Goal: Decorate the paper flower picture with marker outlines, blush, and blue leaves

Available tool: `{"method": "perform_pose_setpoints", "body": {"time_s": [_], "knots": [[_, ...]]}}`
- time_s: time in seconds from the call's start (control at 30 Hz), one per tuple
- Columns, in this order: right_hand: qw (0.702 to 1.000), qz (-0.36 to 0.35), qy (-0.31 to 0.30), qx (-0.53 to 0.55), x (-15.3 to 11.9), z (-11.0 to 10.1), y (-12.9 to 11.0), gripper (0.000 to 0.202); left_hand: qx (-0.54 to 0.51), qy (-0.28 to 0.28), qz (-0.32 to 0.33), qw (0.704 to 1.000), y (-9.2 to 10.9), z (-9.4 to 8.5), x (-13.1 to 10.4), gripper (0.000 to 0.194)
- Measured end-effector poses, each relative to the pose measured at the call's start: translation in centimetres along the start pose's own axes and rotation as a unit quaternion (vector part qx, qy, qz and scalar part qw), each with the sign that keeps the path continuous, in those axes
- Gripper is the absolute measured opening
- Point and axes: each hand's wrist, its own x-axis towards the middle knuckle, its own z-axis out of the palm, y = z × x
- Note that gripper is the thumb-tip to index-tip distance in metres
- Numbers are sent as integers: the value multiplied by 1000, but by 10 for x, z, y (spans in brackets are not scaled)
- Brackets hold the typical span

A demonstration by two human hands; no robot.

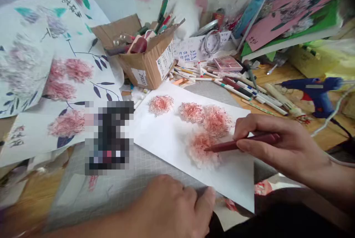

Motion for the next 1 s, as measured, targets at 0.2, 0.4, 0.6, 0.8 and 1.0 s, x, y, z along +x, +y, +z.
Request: {"method": "perform_pose_setpoints", "body": {"time_s": [0.2, 0.4, 0.6, 0.8, 1.0], "knots": [[998, 13, -66, 15, 2, 6, -3, 14, 24, 34, -16, 999, 6, 5, -4, 34], [999, 33, -20, 6, 4, -1, -2, 17, 36, 66, -2, 997, 4, 12, -5, 40], [999, 28, -2, 18, 3, -2, -3, 17, 49, 88, -9, 995, 5, 10, -5, 44], [982, 53, 75, 167, 9, -8, 8, 16, 45, 66, -12, 997, 2, 14, -5, 44], [956, 124, 62, 259, 16, -11, 16, 25, 38, 111, -10, 993, -1, 14, -10, 40]]}}
